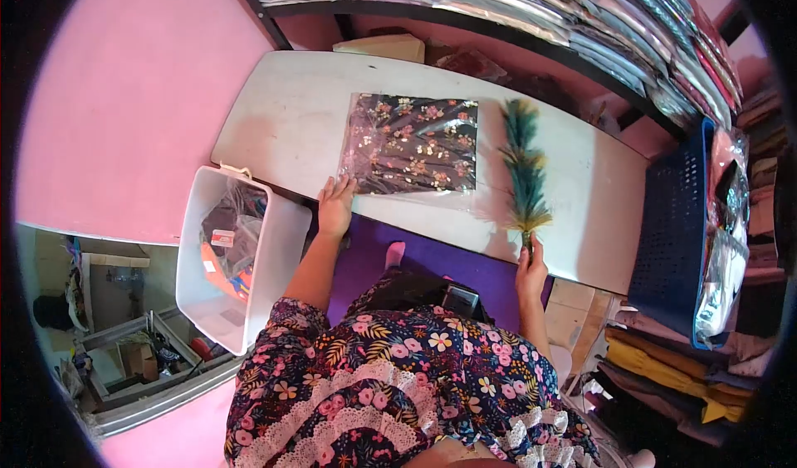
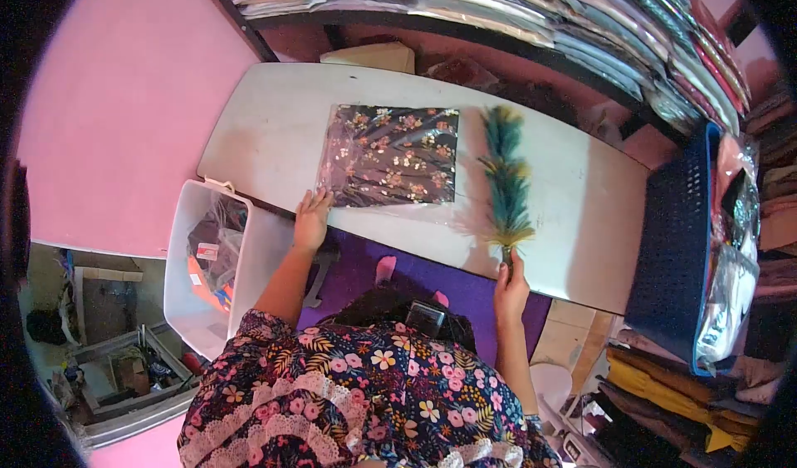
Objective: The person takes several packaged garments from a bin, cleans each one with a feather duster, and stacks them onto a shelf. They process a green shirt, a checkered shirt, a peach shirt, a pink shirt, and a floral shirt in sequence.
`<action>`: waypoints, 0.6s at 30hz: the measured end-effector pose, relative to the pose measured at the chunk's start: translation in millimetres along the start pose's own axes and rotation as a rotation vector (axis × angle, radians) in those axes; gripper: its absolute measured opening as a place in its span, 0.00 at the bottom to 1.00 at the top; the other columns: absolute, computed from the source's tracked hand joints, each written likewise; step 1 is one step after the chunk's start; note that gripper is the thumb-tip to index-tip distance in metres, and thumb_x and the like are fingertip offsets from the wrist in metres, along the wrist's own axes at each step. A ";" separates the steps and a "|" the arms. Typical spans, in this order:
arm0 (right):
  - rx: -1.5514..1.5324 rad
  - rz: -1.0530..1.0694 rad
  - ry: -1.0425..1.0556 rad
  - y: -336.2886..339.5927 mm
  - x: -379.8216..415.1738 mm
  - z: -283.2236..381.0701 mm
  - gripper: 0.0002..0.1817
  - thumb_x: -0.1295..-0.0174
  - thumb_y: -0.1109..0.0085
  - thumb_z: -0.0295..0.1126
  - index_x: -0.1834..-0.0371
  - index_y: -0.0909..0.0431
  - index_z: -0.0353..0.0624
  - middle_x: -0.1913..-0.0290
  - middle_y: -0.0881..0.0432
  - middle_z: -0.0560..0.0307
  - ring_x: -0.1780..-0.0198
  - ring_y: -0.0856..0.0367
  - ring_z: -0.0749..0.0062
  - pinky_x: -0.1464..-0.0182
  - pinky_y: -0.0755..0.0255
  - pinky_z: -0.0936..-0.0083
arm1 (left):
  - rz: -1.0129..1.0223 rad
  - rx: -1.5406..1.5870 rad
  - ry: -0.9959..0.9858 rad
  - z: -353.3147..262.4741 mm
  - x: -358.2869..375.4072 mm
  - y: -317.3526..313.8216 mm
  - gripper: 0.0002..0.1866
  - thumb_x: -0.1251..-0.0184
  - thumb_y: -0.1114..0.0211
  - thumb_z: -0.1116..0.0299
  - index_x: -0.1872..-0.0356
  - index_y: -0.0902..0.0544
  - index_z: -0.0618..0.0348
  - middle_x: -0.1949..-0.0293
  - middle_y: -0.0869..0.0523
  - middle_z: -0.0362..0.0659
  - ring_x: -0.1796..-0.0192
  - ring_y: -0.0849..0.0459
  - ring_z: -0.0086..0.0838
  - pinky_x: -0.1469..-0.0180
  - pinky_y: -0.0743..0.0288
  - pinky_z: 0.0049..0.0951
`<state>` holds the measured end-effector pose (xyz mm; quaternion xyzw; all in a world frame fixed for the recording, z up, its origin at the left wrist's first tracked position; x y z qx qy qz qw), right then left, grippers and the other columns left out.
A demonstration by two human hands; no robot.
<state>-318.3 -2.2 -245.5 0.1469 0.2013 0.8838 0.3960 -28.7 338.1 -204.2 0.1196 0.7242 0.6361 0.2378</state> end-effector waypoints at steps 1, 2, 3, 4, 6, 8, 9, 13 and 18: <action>0.029 0.031 0.097 -4.4 2.3 10.4 0.18 0.36 0.50 0.28 0.42 0.30 0.45 0.58 0.19 0.40 0.57 0.20 0.44 0.57 0.26 0.61 | 0.051 0.053 -0.015 -2.8 1.1 -3.0 0.22 0.36 0.46 0.70 0.39 0.27 0.47 0.36 0.29 0.45 0.33 0.36 0.47 0.33 0.46 0.48; 0.062 0.061 0.190 -8.1 5.8 23.5 0.18 0.36 0.49 0.27 0.42 0.30 0.45 0.57 0.19 0.40 0.56 0.20 0.44 0.57 0.26 0.61 | 0.047 0.058 -0.017 -5.2 4.7 -3.3 0.22 0.36 0.46 0.70 0.39 0.27 0.47 0.36 0.29 0.45 0.33 0.36 0.47 0.33 0.46 0.48; 0.047 0.152 0.305 -16.5 9.5 34.7 0.19 0.37 0.49 0.28 0.42 0.30 0.46 0.56 0.20 0.40 0.56 0.20 0.45 0.56 0.25 0.61 | 0.040 0.091 -0.070 -8.3 8.7 -2.4 0.23 0.36 0.46 0.70 0.38 0.28 0.47 0.36 0.29 0.45 0.32 0.36 0.47 0.33 0.46 0.49; 0.065 0.230 0.437 -29.3 10.1 38.3 0.19 0.38 0.49 0.28 0.42 0.29 0.47 0.56 0.20 0.41 0.56 0.20 0.46 0.56 0.25 0.62 | 0.037 0.124 -0.123 -9.9 11.9 -1.0 0.24 0.36 0.46 0.70 0.38 0.28 0.46 0.36 0.29 0.46 0.32 0.37 0.47 0.33 0.46 0.50; 0.391 0.475 0.300 -43.3 7.1 71.5 0.19 0.39 0.48 0.27 0.42 0.29 0.47 0.56 0.19 0.42 0.57 0.20 0.45 0.57 0.25 0.61 | 0.066 0.155 -0.179 -1.3 11.4 7.6 0.24 0.39 0.44 0.73 0.39 0.26 0.48 0.37 0.28 0.48 0.33 0.35 0.47 0.34 0.42 0.46; 0.300 0.353 0.320 -59.9 -9.5 66.5 0.20 0.39 0.48 0.27 0.42 0.29 0.47 0.56 0.19 0.42 0.58 0.20 0.45 0.58 0.24 0.60 | 0.094 0.549 -0.206 8.3 10.0 13.4 0.21 0.43 0.40 0.76 0.46 0.21 0.54 0.39 0.27 0.51 0.36 0.31 0.48 0.37 0.36 0.38; 0.204 0.235 0.340 -64.3 -15.7 73.0 0.20 0.39 0.48 0.28 0.42 0.29 0.48 0.57 0.19 0.42 0.59 0.19 0.44 0.59 0.24 0.60 | 0.133 0.588 -0.118 9.0 7.4 31.8 0.19 0.42 0.42 0.79 0.48 0.20 0.57 0.42 0.25 0.53 0.38 0.28 0.46 0.38 0.34 0.34; 0.087 0.180 0.378 -115.6 -14.6 109.8 0.19 0.38 0.48 0.33 0.42 0.29 0.54 0.58 0.19 0.41 0.63 0.19 0.46 0.62 0.24 0.59 | 0.029 0.726 0.006 84.6 7.5 47.7 0.17 0.39 0.45 0.80 0.49 0.21 0.62 0.46 0.20 0.52 0.41 0.24 0.40 0.40 0.32 0.31; 0.527 0.459 0.438 -145.6 -16.0 130.0 0.19 0.37 0.49 0.37 0.42 0.30 0.63 0.64 0.18 0.44 0.70 0.20 0.45 0.67 0.26 0.53 | -0.020 0.814 0.052 118.5 -17.6 50.5 0.15 0.36 0.46 0.79 0.49 0.21 0.62 0.51 0.18 0.48 0.49 0.20 0.30 0.46 0.29 0.26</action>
Point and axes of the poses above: each hand's wrist, its own x-axis away from the middle knuckle, its own y-axis out of the back of the hand, z = x × y, the point moved 4 cm from there along -x, towards the middle knuckle
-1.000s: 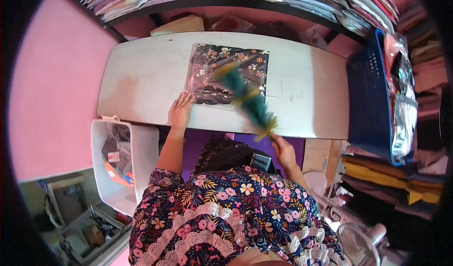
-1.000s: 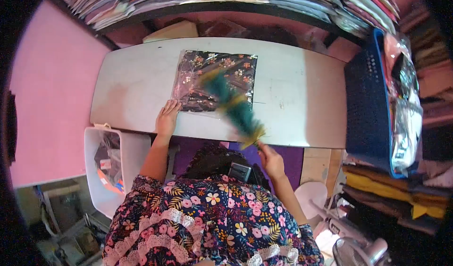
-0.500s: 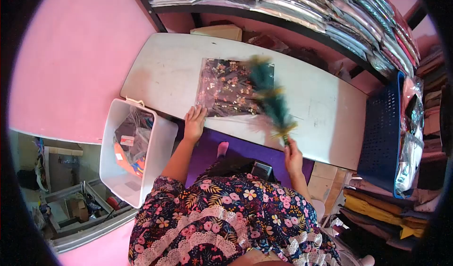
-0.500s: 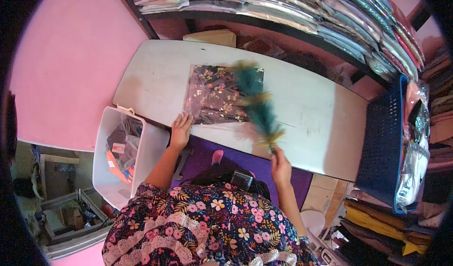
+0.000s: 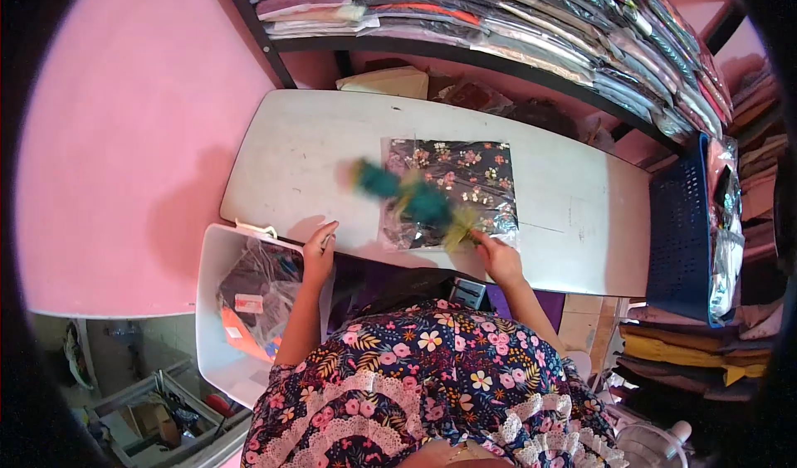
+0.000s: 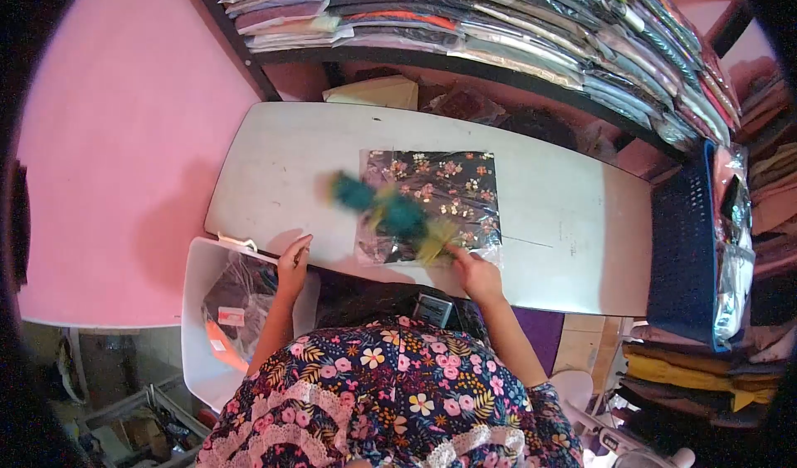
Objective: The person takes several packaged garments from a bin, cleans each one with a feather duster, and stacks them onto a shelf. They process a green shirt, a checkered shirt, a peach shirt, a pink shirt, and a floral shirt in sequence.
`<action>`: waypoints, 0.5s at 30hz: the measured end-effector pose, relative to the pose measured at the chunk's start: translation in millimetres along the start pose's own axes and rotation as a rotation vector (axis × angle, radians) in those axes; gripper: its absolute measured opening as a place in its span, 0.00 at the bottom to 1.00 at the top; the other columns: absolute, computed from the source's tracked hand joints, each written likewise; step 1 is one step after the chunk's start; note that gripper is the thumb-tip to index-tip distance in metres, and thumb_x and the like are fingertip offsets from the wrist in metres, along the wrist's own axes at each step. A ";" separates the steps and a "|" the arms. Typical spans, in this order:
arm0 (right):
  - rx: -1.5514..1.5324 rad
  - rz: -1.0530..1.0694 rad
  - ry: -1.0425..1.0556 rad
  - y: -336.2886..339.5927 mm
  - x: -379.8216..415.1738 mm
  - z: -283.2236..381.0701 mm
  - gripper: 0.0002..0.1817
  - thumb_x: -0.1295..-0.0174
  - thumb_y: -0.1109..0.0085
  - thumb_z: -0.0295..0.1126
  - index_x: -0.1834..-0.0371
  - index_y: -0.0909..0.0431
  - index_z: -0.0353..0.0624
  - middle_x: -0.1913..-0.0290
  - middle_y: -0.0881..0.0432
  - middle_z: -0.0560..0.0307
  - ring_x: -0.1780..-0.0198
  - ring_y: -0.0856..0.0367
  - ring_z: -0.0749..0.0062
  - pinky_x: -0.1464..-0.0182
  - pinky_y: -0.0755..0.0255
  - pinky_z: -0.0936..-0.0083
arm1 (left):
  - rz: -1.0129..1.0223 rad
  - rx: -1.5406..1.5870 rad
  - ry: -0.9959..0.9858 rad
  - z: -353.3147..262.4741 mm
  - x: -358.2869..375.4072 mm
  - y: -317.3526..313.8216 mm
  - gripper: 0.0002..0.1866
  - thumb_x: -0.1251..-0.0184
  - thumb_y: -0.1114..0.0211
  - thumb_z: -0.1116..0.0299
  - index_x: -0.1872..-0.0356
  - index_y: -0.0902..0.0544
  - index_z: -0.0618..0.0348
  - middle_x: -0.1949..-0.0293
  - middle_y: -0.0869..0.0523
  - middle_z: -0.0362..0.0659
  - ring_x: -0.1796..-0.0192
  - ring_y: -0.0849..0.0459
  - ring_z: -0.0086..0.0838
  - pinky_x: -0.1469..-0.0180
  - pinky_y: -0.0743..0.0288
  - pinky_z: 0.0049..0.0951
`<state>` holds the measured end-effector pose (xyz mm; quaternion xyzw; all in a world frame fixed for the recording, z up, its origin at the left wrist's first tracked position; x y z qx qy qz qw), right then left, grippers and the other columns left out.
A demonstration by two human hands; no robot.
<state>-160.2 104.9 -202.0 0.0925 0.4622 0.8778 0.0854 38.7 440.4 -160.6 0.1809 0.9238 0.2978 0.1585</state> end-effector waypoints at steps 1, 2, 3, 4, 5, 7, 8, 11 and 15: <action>-0.047 -0.134 -0.153 0.1 -2.9 -9.5 0.19 0.37 0.50 0.36 0.41 0.30 0.62 0.65 0.18 0.43 0.69 0.20 0.44 0.67 0.26 0.52 | 0.021 0.050 0.044 0.2 -7.8 -3.4 0.15 0.36 0.45 0.79 0.49 0.21 0.61 0.51 0.18 0.47 0.51 0.20 0.29 0.46 0.29 0.26; -0.088 -0.266 -0.306 -0.4 0.3 -11.4 0.20 0.37 0.50 0.36 0.41 0.30 0.62 0.65 0.18 0.42 0.68 0.20 0.43 0.67 0.26 0.52 | 0.042 0.106 0.092 6.5 -9.6 -5.9 0.14 0.36 0.44 0.78 0.49 0.20 0.61 0.52 0.17 0.46 0.52 0.20 0.27 0.47 0.29 0.25; -0.120 -0.332 -0.388 1.7 -2.0 -16.2 0.20 0.37 0.50 0.35 0.41 0.31 0.61 0.65 0.19 0.41 0.67 0.20 0.43 0.66 0.26 0.51 | 0.056 0.111 0.087 8.3 -18.2 -12.4 0.14 0.36 0.44 0.78 0.49 0.20 0.61 0.52 0.17 0.46 0.52 0.20 0.27 0.47 0.29 0.25; -0.115 -0.337 -0.406 0.3 0.5 -15.9 0.20 0.37 0.50 0.35 0.41 0.31 0.61 0.65 0.19 0.41 0.67 0.20 0.43 0.66 0.26 0.51 | 0.108 0.124 0.161 13.5 -26.8 -22.5 0.14 0.35 0.43 0.76 0.49 0.21 0.62 0.53 0.17 0.47 0.52 0.20 0.27 0.47 0.29 0.25; -0.150 -0.347 -0.364 2.6 2.7 -8.7 0.20 0.37 0.50 0.35 0.41 0.31 0.61 0.65 0.19 0.40 0.67 0.20 0.42 0.66 0.26 0.51 | 0.166 0.130 0.232 17.9 -36.5 -33.6 0.14 0.34 0.43 0.75 0.49 0.21 0.64 0.54 0.17 0.47 0.51 0.20 0.27 0.47 0.29 0.25; -0.125 -0.290 -0.236 5.9 13.1 6.3 0.20 0.38 0.49 0.36 0.41 0.31 0.61 0.66 0.19 0.41 0.67 0.20 0.42 0.65 0.26 0.51 | 0.205 0.109 0.223 13.1 -56.7 -56.6 0.16 0.34 0.42 0.73 0.46 0.24 0.64 0.55 0.17 0.46 0.53 0.20 0.27 0.49 0.28 0.25; -0.071 -0.164 -0.190 10.2 20.5 16.2 0.20 0.38 0.49 0.37 0.41 0.31 0.61 0.67 0.19 0.41 0.68 0.21 0.42 0.66 0.26 0.51 | 0.223 0.089 0.225 12.2 -65.4 -68.3 0.18 0.34 0.42 0.71 0.44 0.26 0.65 0.56 0.17 0.46 0.56 0.20 0.26 0.51 0.27 0.25; -0.033 -0.145 -0.251 0.2 37.8 -7.2 0.20 0.38 0.49 0.37 0.41 0.31 0.61 0.68 0.19 0.41 0.69 0.21 0.42 0.67 0.27 0.51 | 0.104 0.220 0.314 37.7 -94.8 -112.2 0.20 0.34 0.41 0.67 0.43 0.27 0.65 0.57 0.18 0.44 0.60 0.20 0.25 0.55 0.26 0.26; -0.177 -0.501 -0.617 14.5 66.8 -73.2 0.18 0.36 0.49 0.33 0.42 0.30 0.53 0.73 0.20 0.44 0.71 0.20 0.50 0.68 0.28 0.58 | 0.222 0.792 0.583 26.8 -129.5 -149.1 0.14 0.36 0.38 0.68 0.52 0.24 0.62 0.55 0.18 0.43 0.57 0.19 0.29 0.56 0.25 0.28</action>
Point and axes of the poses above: each hand's wrist, its own x-axis away from the middle knuckle, its own y-axis out of the back of the hand, z = x × y, the point moved 4 cm from there along -x, towards the middle knuckle
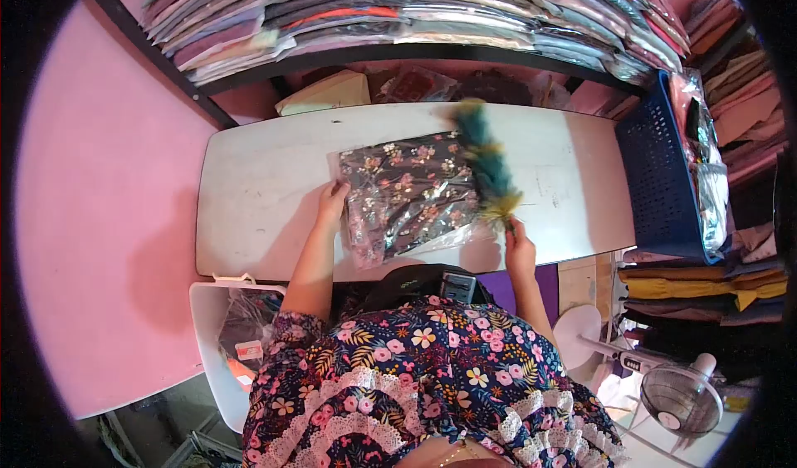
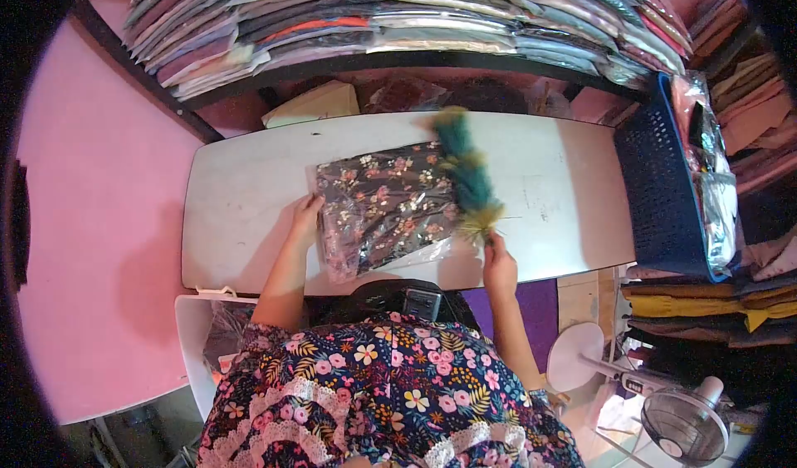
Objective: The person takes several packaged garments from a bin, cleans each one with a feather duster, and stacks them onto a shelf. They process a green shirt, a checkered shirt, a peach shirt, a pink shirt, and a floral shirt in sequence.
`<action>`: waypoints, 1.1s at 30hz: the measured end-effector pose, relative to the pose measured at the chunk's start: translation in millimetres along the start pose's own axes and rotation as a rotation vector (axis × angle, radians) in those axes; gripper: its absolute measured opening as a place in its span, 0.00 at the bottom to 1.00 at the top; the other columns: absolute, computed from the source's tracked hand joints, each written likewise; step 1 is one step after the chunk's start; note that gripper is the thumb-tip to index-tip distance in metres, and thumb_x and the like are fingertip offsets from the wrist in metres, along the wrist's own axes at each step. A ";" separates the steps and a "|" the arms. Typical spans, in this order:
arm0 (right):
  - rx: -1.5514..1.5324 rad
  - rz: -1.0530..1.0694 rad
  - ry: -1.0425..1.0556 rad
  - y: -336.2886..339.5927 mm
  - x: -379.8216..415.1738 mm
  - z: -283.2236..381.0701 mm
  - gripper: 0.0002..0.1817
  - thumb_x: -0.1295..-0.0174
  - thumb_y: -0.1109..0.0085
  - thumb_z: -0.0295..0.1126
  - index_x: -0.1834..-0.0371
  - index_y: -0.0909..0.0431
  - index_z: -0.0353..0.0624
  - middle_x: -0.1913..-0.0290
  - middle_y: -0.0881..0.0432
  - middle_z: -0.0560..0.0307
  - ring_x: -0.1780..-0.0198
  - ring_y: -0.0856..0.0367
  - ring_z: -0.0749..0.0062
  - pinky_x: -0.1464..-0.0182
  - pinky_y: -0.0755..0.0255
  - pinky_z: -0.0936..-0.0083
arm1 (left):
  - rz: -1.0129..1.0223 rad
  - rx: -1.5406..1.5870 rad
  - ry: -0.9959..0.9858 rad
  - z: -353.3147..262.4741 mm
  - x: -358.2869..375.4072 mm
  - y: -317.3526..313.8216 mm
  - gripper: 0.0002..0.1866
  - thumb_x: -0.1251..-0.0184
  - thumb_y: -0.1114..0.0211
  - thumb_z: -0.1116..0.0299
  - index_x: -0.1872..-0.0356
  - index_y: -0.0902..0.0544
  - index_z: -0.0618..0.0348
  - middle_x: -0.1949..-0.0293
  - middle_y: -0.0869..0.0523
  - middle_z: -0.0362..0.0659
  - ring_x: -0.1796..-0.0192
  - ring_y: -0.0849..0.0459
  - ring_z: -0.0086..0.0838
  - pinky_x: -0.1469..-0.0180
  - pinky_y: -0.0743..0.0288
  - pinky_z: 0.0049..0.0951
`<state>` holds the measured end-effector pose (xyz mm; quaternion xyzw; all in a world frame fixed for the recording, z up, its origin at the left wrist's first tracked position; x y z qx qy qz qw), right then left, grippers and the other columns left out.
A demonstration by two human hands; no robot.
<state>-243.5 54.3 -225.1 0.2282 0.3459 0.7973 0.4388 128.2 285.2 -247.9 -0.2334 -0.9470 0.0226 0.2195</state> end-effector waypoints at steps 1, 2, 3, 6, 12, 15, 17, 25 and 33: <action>-0.043 -0.030 -0.082 5.7 -1.4 -16.8 0.19 0.35 0.50 0.32 0.41 0.30 0.52 0.76 0.20 0.48 0.74 0.19 0.58 0.69 0.27 0.64 | 0.004 -0.001 0.000 3.9 -6.7 -0.4 0.14 0.36 0.38 0.68 0.52 0.24 0.62 0.55 0.18 0.43 0.57 0.19 0.29 0.56 0.25 0.28; -0.088 -0.036 -0.121 17.7 0.6 -24.0 0.19 0.35 0.50 0.32 0.40 0.30 0.52 0.77 0.21 0.49 0.74 0.20 0.62 0.69 0.28 0.66 | 0.001 -0.016 0.131 -6.6 1.1 -12.7 0.15 0.38 0.37 0.68 0.52 0.24 0.62 0.57 0.18 0.44 0.59 0.18 0.29 0.57 0.25 0.28; -0.141 -0.045 -0.159 33.1 0.3 -29.5 0.19 0.35 0.50 0.32 0.40 0.30 0.52 0.78 0.21 0.50 0.75 0.21 0.66 0.69 0.28 0.68 | -0.004 -0.036 0.256 -19.5 9.4 -29.4 0.16 0.39 0.35 0.69 0.52 0.24 0.63 0.59 0.17 0.44 0.60 0.18 0.29 0.58 0.25 0.28; -0.156 -0.079 -0.185 60.5 3.5 -55.0 0.20 0.35 0.50 0.30 0.39 0.30 0.54 0.76 0.20 0.49 0.74 0.20 0.66 0.69 0.27 0.68 | -0.029 -0.123 0.092 -35.7 5.0 -51.3 0.16 0.43 0.33 0.71 0.54 0.22 0.64 0.63 0.16 0.45 0.64 0.18 0.29 0.60 0.25 0.30; -0.414 -0.256 -0.299 83.5 4.4 -88.7 0.19 0.33 0.52 0.30 0.38 0.31 0.50 0.78 0.25 0.62 0.80 0.32 0.83 0.76 0.36 0.81 | 0.163 -0.453 -0.470 -119.2 44.8 -134.6 0.13 0.46 0.32 0.72 0.60 0.20 0.63 0.62 0.15 0.44 0.59 0.18 0.31 0.56 0.25 0.30; -0.607 -0.312 -0.320 97.7 -0.3 -75.1 0.19 0.32 0.52 0.31 0.37 0.33 0.47 0.76 0.26 0.64 0.83 0.41 0.89 0.81 0.45 0.88 | 0.337 -0.724 -0.889 -162.3 89.7 -146.8 0.09 0.48 0.33 0.73 0.65 0.18 0.61 0.62 0.14 0.43 0.57 0.17 0.35 0.51 0.27 0.32; -0.655 -0.351 -0.266 105.5 -5.1 -62.7 0.19 0.32 0.53 0.32 0.37 0.33 0.46 0.75 0.26 0.64 0.82 0.40 0.90 0.81 0.46 0.89 | 0.483 -0.618 -1.223 -174.3 99.7 -138.9 0.08 0.54 0.34 0.77 0.68 0.17 0.58 0.60 0.14 0.42 0.54 0.17 0.40 0.44 0.31 0.38; -0.504 -0.134 -0.076 60.4 -8.9 -10.5 0.19 0.33 0.51 0.28 0.39 0.31 0.45 0.74 0.25 0.63 0.78 0.34 0.86 0.76 0.36 0.84 | -0.046 -0.720 -0.559 25.1 13.1 73.9 0.22 0.34 0.44 0.71 0.39 0.30 0.56 0.39 0.28 0.49 0.35 0.33 0.39 0.41 0.32 0.34; 0.125 0.359 0.269 -18.1 -2.0 30.3 0.20 0.38 0.49 0.30 0.41 0.28 0.50 0.54 0.19 0.43 0.55 0.20 0.47 0.55 0.25 0.62 | -0.053 -0.104 0.087 63.1 42.4 30.4 0.19 0.31 0.43 0.64 0.43 0.29 0.62 0.52 0.21 0.45 0.58 0.17 0.32 0.53 0.23 0.28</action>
Point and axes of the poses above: each hand's wrist, its own x-axis away from the middle knuckle, its own y-axis out of the back of the hand, z = x × y, the point moved 4 cm from there along -x, towards the middle knuckle
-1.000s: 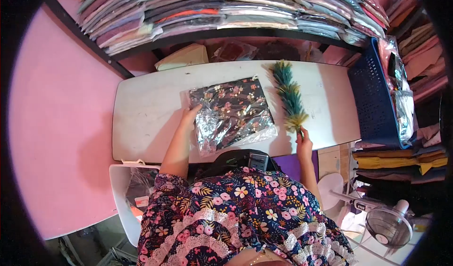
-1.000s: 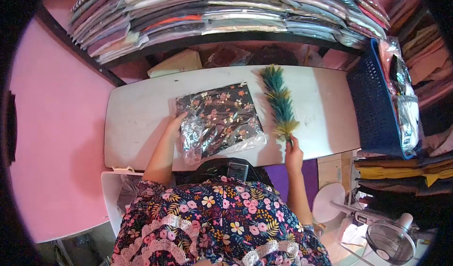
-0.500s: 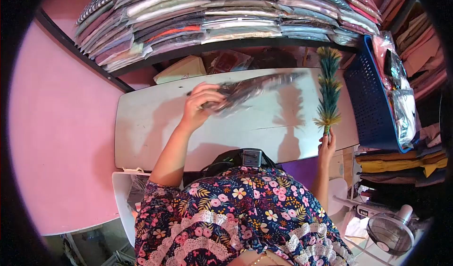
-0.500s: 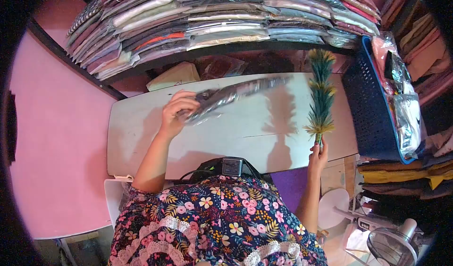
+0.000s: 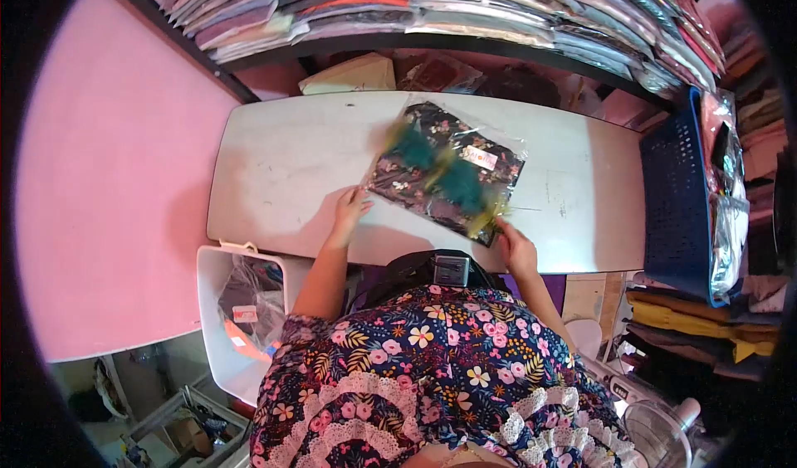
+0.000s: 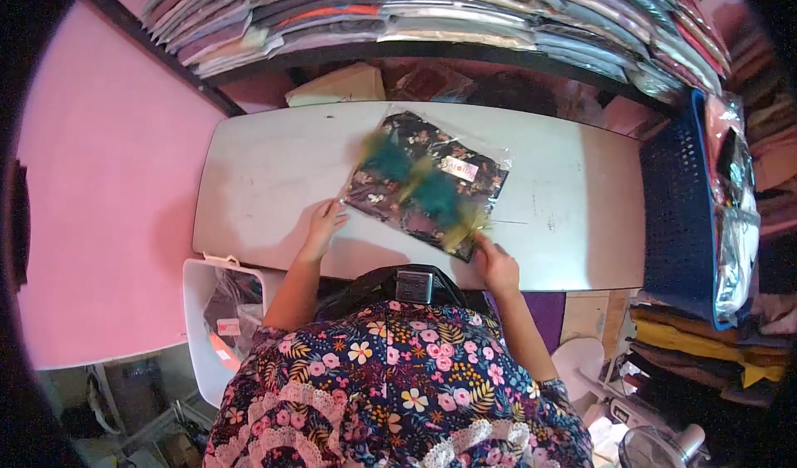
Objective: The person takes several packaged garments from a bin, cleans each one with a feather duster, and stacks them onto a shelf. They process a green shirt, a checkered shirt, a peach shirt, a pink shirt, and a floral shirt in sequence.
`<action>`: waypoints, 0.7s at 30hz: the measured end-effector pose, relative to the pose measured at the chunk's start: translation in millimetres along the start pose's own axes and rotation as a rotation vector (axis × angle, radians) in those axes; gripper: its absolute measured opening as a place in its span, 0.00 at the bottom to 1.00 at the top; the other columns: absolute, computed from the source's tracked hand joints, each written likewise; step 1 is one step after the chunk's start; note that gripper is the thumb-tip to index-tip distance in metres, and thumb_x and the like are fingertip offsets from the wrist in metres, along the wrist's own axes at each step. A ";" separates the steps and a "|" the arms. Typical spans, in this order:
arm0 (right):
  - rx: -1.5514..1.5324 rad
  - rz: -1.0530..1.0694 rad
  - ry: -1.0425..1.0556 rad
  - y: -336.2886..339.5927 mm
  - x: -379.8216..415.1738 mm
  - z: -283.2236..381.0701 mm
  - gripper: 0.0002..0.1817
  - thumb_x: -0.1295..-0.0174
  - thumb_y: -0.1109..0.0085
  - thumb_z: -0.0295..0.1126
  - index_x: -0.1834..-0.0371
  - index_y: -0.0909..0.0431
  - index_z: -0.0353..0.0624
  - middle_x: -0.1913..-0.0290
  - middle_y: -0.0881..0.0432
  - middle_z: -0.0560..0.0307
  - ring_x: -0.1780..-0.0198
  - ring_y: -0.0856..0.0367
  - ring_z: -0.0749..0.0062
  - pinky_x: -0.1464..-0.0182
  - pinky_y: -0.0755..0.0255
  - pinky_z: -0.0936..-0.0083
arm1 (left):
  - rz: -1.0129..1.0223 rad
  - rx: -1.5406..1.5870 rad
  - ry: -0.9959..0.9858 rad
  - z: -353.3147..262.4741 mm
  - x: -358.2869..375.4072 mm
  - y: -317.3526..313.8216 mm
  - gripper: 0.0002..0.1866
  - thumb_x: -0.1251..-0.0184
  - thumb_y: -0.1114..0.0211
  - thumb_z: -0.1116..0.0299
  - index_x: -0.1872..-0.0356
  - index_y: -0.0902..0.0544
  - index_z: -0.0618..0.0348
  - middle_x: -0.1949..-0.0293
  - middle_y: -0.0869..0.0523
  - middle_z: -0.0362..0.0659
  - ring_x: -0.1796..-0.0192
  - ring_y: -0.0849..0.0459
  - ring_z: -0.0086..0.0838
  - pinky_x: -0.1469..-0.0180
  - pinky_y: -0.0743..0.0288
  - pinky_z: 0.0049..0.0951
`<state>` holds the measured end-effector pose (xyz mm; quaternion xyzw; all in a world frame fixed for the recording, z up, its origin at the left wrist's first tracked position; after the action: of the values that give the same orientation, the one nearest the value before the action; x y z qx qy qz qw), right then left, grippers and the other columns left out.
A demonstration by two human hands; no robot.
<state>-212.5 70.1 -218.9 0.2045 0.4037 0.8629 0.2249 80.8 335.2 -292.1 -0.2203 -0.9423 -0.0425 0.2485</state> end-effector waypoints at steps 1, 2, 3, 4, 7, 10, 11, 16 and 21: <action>-0.001 0.013 0.006 -1.7 -7.7 -0.2 0.20 0.38 0.49 0.30 0.41 0.28 0.50 0.54 0.19 0.43 0.55 0.20 0.47 0.55 0.25 0.62 | -0.058 -0.040 -0.009 -2.7 -1.9 -7.9 0.18 0.31 0.43 0.63 0.46 0.27 0.62 0.55 0.20 0.44 0.60 0.17 0.31 0.56 0.23 0.28; -0.141 -0.087 -0.075 -2.8 -15.6 -3.2 0.20 0.38 0.49 0.30 0.41 0.29 0.50 0.54 0.20 0.42 0.55 0.20 0.46 0.55 0.25 0.61 | -0.113 -0.077 -0.017 -4.3 -4.0 -10.3 0.17 0.31 0.42 0.62 0.48 0.25 0.62 0.57 0.19 0.44 0.63 0.17 0.29 0.59 0.23 0.27; -0.270 -0.193 -0.154 -8.6 -18.5 -7.0 0.20 0.38 0.49 0.29 0.41 0.29 0.50 0.54 0.20 0.42 0.56 0.20 0.45 0.55 0.26 0.59 | -0.119 -0.062 -0.014 -0.4 -6.8 -8.8 0.17 0.31 0.42 0.62 0.48 0.25 0.62 0.57 0.19 0.44 0.63 0.17 0.29 0.59 0.23 0.27; -0.264 -0.181 -0.151 -16.7 -19.7 -9.6 0.20 0.38 0.49 0.29 0.41 0.29 0.50 0.54 0.20 0.42 0.56 0.20 0.45 0.55 0.26 0.59 | -0.132 -0.142 0.009 0.3 -9.0 -8.4 0.15 0.32 0.42 0.62 0.52 0.23 0.61 0.59 0.18 0.42 0.66 0.17 0.27 0.62 0.24 0.26; -0.175 0.025 0.330 -26.5 -10.6 21.1 0.18 0.39 0.48 0.32 0.45 0.28 0.51 0.57 0.19 0.42 0.61 0.20 0.44 0.61 0.26 0.55 | -0.183 -0.243 0.074 -6.2 -2.3 2.5 0.10 0.34 0.41 0.65 0.58 0.20 0.59 0.63 0.17 0.39 0.69 0.18 0.23 0.68 0.28 0.22; 0.099 0.179 0.200 -14.7 -6.8 30.4 0.18 0.39 0.47 0.33 0.44 0.28 0.50 0.58 0.19 0.43 0.63 0.20 0.44 0.62 0.26 0.55 | -0.204 -0.250 0.115 -4.3 15.5 12.0 0.08 0.35 0.41 0.68 0.60 0.19 0.58 0.65 0.17 0.37 0.71 0.18 0.21 0.72 0.30 0.20; 0.008 0.053 0.187 -22.2 -11.8 19.2 0.19 0.39 0.47 0.33 0.43 0.29 0.54 0.61 0.19 0.45 0.66 0.20 0.44 0.64 0.26 0.55 | -0.184 -0.237 0.117 -2.4 20.1 17.3 0.08 0.34 0.42 0.68 0.59 0.19 0.58 0.67 0.16 0.37 0.72 0.18 0.21 0.74 0.30 0.21; -0.195 -0.036 0.176 -37.1 -12.6 19.9 0.20 0.39 0.47 0.34 0.43 0.28 0.61 0.63 0.18 0.45 0.68 0.19 0.47 0.66 0.25 0.57 | -0.292 -0.158 -0.209 -11.1 34.1 42.9 0.09 0.31 0.47 0.71 0.55 0.21 0.59 0.59 0.17 0.39 0.62 0.18 0.22 0.66 0.27 0.22; -0.068 0.228 0.426 -18.1 -4.1 33.1 0.20 0.39 0.46 0.37 0.43 0.28 0.61 0.63 0.18 0.45 0.68 0.19 0.48 0.66 0.24 0.59 | -0.466 -0.459 -0.694 -56.4 52.2 9.9 0.17 0.31 0.49 0.72 0.42 0.29 0.60 0.42 0.27 0.51 0.40 0.28 0.40 0.38 0.37 0.40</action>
<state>-187.3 98.2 -214.3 0.0544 0.3870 0.9195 0.0424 69.7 353.9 -217.8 -0.0536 -0.9602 -0.2279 -0.1522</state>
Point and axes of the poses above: each hand's wrist, its own x-axis away from the middle knuckle, its own y-axis out of the back of the hand, z = x × y, the point moved 4 cm from there along -x, towards the middle knuckle
